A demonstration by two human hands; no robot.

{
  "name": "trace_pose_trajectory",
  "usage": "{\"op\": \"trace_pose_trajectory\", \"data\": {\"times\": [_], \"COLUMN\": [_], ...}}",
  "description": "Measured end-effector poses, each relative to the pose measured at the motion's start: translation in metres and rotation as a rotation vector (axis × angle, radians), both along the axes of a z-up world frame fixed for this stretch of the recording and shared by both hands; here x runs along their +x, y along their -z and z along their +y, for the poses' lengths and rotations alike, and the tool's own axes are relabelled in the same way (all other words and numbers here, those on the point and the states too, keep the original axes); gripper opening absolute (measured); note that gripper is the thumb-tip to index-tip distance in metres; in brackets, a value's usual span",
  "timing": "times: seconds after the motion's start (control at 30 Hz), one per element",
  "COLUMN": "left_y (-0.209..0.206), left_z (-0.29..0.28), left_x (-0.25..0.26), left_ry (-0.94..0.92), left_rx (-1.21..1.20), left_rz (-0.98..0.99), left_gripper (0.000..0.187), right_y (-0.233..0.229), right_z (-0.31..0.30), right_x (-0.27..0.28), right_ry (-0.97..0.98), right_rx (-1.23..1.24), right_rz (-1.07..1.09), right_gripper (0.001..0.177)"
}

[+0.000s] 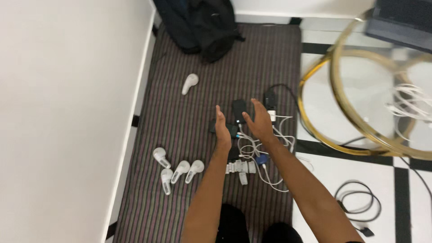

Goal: The person sits on a striped mat and repeatedly opens small white electronic devices, removes internal components, and places them on the mat. The person also handles white cables and a white handheld device, opening its battery compartment and placing the battery on the mat.

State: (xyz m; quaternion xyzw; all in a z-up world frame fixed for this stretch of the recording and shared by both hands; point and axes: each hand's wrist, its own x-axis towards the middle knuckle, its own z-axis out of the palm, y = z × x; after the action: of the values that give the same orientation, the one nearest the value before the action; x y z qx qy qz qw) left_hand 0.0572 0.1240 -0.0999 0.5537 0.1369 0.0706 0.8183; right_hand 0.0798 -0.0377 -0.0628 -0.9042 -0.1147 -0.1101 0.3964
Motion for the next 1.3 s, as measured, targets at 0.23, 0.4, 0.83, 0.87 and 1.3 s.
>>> {"op": "trace_pose_trajectory", "data": {"times": [0.23,0.4,0.83,0.87,1.3], "left_y": [0.035,0.049,0.107,0.115,0.215], "left_z": [0.086,0.136,0.188,0.19,0.191], "left_x": [0.011,0.016,0.027,0.028,0.032], "left_ry": [-0.082,-0.033,0.003,0.009,0.163], "left_rx": [0.16,0.467,0.693,0.666,0.657], "left_rz": [0.019,0.232,0.34,0.35,0.386], "left_gripper": [0.078,0.08,0.072,0.072,0.081], "right_y": [0.041,0.081,0.193,0.204,0.243], "right_z": [0.091,0.142,0.218,0.22,0.219], "right_x": [0.011,0.023,0.063,0.069,0.063], "right_ry": [-0.048,-0.132,-0.17,-0.172,-0.232], "right_rx": [0.13,0.137,0.044,0.027,-0.786], "right_rz": [0.303,0.445,0.478,0.563,0.738], "right_gripper": [0.066,0.067,0.052,0.049,0.104]}}
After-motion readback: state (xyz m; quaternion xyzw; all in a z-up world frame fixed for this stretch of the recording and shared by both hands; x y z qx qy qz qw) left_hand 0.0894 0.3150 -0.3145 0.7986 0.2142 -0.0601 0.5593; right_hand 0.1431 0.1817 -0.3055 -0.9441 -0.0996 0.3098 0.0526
